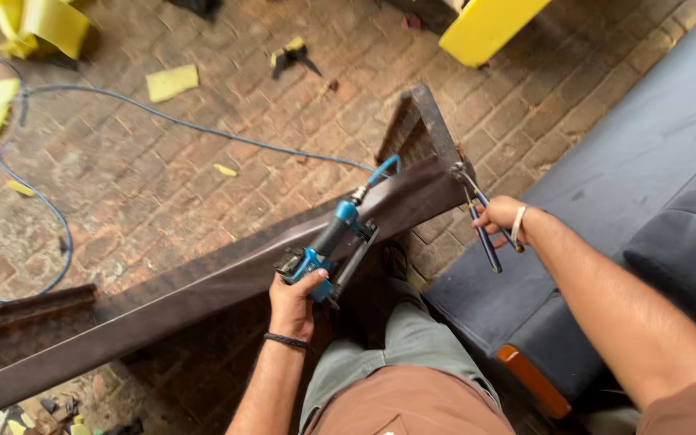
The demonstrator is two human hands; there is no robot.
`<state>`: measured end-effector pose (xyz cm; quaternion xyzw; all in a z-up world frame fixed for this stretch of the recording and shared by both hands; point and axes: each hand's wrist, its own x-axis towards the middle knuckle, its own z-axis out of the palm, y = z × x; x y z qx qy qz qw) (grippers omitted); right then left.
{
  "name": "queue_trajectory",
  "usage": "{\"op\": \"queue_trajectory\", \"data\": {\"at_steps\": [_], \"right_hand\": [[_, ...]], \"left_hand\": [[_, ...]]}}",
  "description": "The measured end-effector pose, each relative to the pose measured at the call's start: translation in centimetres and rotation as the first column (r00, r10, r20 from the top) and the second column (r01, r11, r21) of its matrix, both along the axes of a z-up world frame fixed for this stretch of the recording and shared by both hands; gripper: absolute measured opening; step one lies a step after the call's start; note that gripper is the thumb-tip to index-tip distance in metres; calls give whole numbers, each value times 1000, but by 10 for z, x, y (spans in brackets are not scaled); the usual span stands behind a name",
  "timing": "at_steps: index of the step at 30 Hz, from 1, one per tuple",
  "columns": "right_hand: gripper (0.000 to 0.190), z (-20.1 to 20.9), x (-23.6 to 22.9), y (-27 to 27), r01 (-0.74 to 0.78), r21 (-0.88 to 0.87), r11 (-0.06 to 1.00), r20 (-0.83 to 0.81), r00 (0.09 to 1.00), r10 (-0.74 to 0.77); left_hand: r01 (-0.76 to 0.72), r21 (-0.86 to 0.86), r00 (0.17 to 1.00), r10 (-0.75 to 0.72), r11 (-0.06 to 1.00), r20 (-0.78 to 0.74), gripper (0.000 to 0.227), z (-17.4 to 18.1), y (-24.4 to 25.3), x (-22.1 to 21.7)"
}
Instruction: The person uses a staple gun to attach brown fabric to a wooden frame. They pull the fabric taut and drive staples along the edges to secure it in place.
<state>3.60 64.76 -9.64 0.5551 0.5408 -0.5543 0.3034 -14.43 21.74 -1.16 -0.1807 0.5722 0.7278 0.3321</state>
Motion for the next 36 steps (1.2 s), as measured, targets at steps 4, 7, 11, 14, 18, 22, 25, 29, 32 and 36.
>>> {"op": "queue_trajectory", "data": {"at_steps": [4, 7, 11, 14, 18, 22, 25, 29, 32, 36], "right_hand": [[40, 23, -10, 55, -148, -184, 972, 99, 981, 169], [41, 33, -16, 81, -170, -278, 946, 144, 966, 216], [38, 41, -45, 104, -199, -385, 901, 192, 938, 289], [34, 47, -60, 118, -234, -443, 865, 220, 907, 358], [35, 47, -81, 127, -294, -518, 803, 256, 842, 474], [30, 43, -99, 130, -378, -473, 796, 315, 771, 553], [23, 39, -95, 122, -232, -503, 833, 367, 815, 449], [21, 29, -55, 94, -313, -302, 901, 241, 889, 389], [19, 15, -13, 60, -310, -104, 945, 166, 931, 324], [23, -17, 27, 3, -443, 397, 804, 36, 883, 469]], "left_hand": [[-34, -19, 999, 34, 999, 1, 58, 12, 46, -8], [-53, -68, 998, 52, 996, -23, 55, 15, 67, -4], [-119, -83, 993, 117, 989, -36, 58, 17, 85, -5], [-131, -89, 991, 127, 987, -41, 60, 17, 96, -3], [-144, -127, 990, 141, 981, -26, 60, 13, 102, 3], [-160, -125, 987, 158, 979, -25, 62, 10, 106, 9], [-165, -147, 986, 166, 975, -4, 62, 12, 105, 13], [-129, -217, 989, 142, 968, 43, 64, 13, 102, 14], [-148, -186, 987, 157, 971, 35, 64, 11, 100, 13], [-164, -180, 984, 173, 970, 34, 64, 8, 98, 13]]}}
